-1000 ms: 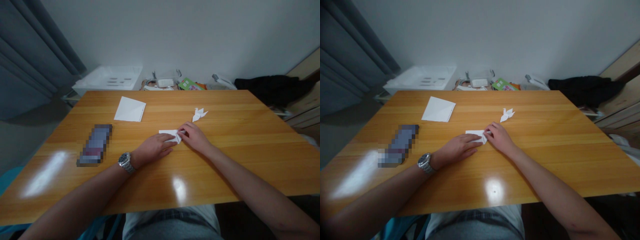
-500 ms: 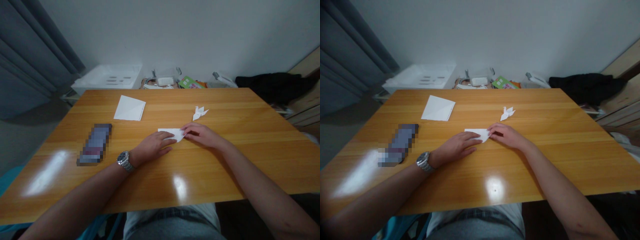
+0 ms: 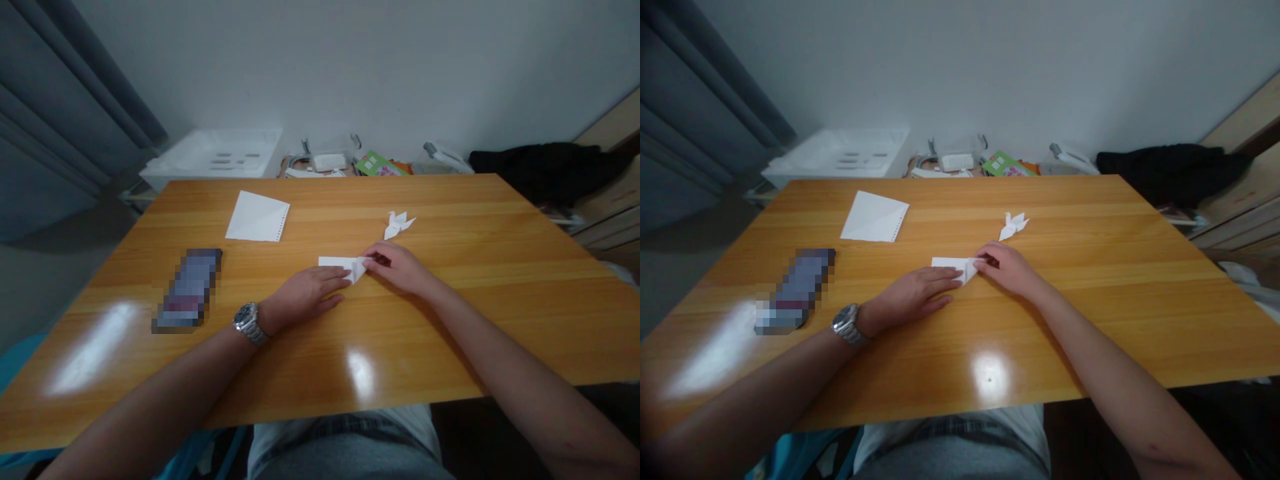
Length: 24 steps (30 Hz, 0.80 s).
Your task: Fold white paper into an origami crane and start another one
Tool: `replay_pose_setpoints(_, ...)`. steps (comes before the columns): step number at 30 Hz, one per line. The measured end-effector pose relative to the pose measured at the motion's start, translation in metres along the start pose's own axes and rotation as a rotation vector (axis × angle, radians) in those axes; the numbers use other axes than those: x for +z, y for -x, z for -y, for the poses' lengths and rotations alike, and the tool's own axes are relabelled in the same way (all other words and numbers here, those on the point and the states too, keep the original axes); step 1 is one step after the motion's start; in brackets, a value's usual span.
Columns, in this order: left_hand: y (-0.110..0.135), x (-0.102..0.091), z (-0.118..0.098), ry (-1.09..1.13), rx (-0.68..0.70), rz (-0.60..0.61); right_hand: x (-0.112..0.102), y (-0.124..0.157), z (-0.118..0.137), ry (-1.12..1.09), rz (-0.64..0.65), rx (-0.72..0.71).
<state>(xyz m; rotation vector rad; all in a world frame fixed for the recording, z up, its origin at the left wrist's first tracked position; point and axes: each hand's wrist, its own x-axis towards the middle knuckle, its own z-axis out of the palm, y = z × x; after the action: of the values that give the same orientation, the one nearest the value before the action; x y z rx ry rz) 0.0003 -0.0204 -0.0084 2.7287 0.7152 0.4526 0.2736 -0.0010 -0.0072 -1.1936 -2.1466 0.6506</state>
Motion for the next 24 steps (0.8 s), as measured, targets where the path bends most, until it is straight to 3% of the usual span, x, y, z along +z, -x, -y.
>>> replay_pose_setpoints(8,-0.001,0.001,-0.003,-0.002,0.015,-0.014,0.017,-0.003,0.002,0.118,-0.107,0.001)
replay_pose_setpoints(24,0.000,0.000,-0.003,-0.053,-0.013,-0.001,0.023,-0.003,0.006,0.231,-0.138,0.019)
